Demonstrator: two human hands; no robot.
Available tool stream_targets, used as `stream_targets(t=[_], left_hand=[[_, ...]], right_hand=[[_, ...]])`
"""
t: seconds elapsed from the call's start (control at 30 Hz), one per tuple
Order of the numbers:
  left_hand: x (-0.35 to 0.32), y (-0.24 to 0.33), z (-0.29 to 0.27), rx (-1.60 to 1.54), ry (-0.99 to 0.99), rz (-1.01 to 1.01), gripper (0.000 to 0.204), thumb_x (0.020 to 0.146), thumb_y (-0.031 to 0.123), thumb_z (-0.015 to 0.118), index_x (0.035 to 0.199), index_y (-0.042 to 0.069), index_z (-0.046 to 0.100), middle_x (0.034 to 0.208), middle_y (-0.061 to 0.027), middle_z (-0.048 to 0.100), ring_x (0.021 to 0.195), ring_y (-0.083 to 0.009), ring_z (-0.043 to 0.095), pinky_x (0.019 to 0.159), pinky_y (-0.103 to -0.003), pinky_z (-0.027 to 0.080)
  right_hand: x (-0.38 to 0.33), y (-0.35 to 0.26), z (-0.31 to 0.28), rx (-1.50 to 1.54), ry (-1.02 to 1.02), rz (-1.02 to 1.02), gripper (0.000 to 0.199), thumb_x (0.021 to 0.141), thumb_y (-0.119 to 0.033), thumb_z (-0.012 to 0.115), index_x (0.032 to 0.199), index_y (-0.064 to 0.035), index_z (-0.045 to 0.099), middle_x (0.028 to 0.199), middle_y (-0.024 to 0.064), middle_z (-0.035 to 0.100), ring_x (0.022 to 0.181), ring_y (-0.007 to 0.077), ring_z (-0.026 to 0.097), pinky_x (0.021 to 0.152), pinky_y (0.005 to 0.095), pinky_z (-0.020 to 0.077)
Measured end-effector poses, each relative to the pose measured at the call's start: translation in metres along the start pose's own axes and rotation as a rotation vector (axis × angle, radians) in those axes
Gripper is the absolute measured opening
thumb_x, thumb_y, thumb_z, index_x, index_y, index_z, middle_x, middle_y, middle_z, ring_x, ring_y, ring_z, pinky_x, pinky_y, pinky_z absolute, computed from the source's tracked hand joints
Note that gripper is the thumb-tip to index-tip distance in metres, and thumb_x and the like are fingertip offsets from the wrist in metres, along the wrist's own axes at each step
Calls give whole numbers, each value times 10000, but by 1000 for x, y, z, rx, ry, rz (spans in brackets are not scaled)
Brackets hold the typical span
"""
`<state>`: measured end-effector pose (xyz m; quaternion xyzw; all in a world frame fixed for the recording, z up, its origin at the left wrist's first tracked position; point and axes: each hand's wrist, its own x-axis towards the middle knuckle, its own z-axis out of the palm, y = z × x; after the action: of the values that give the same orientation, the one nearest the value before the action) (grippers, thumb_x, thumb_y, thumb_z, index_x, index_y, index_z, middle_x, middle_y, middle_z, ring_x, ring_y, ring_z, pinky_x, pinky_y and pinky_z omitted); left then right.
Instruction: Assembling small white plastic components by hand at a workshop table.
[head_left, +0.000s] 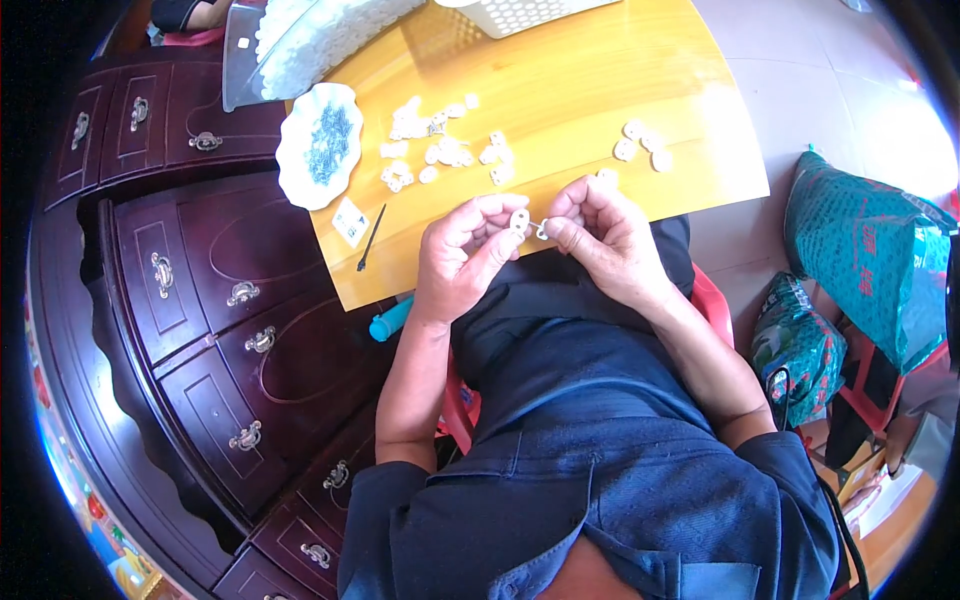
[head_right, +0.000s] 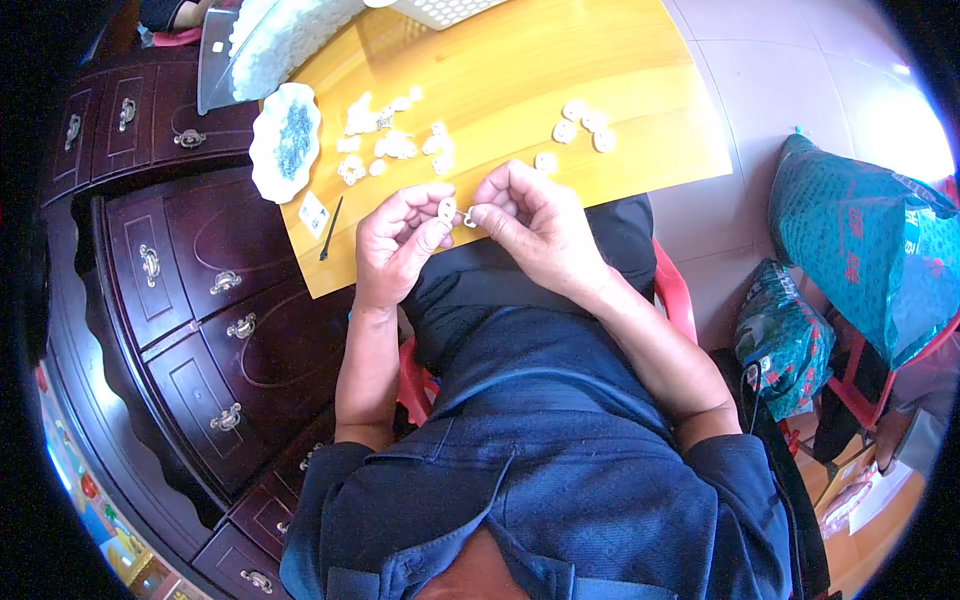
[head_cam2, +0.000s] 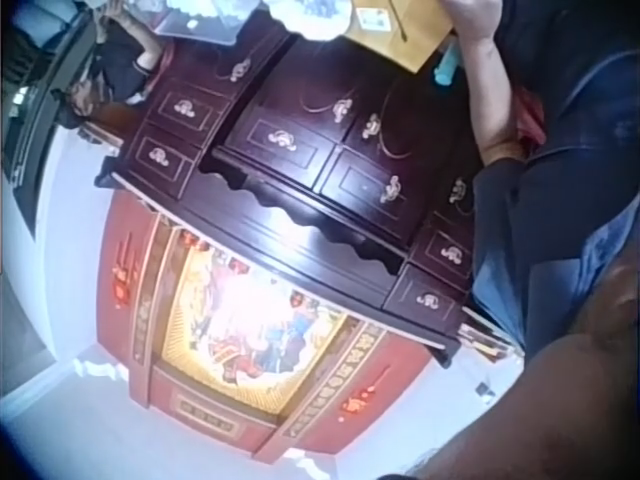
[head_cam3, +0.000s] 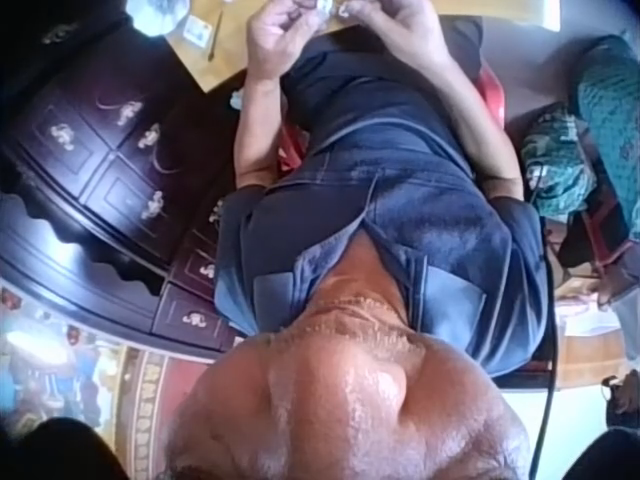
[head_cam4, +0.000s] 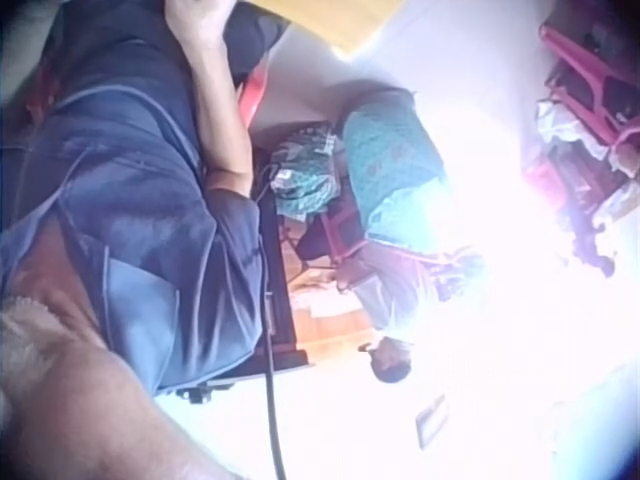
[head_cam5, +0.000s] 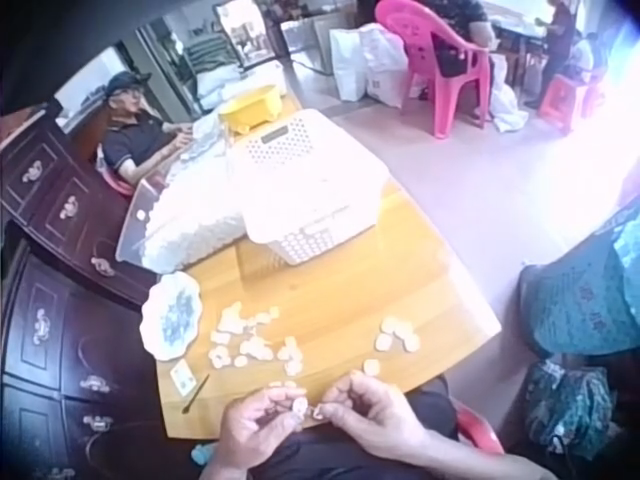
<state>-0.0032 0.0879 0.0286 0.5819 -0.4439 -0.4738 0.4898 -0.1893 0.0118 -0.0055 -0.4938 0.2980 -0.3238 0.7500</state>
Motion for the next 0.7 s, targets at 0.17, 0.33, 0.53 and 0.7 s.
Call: stream_targets(t=[0.17, 0.33, 0.53, 0.7], left_hand=[[1, -4, -2, -10, -25, -18, 258, 980, 32, 643, 1226, -45, 643, 966, -46, 702, 814, -86, 659, 708, -226, 548], [1, -3, 0, -52, -45, -31, 260, 981, 39, 648, 1226, -47, 644, 972, -53, 695, 832, -93, 661, 710, -234, 553], [3, -8, 2, -28, -39, 38, 238, 953, 2, 670, 1185, -50, 670, 968, -45, 675, 848, -97, 666, 744, -237, 559], [5, -10, 4, -5, -44, 85, 234, 915, -41, 689, 1149, -50, 688, 948, -40, 661, 846, -102, 670, 773, -236, 559]], right_hand=[[0, -1, 1, 12, -7, 8, 77, 965, -38, 680, 992, -22, 610, 833, -38, 604, 734, 20, 531, 667, 186, 457], [0, 0, 0, -14, -6, 2, 74, 966, -35, 678, 997, -21, 613, 834, -42, 603, 720, 16, 515, 651, 182, 442], [1, 2, 0, 11, -9, -11, 70, 965, -33, 678, 1000, -21, 618, 837, -43, 606, 711, 13, 506, 643, 176, 431], [0, 3, 0, 8, -3, -7, 71, 964, -31, 677, 1003, -17, 619, 842, -42, 610, 715, 13, 510, 646, 176, 433]])
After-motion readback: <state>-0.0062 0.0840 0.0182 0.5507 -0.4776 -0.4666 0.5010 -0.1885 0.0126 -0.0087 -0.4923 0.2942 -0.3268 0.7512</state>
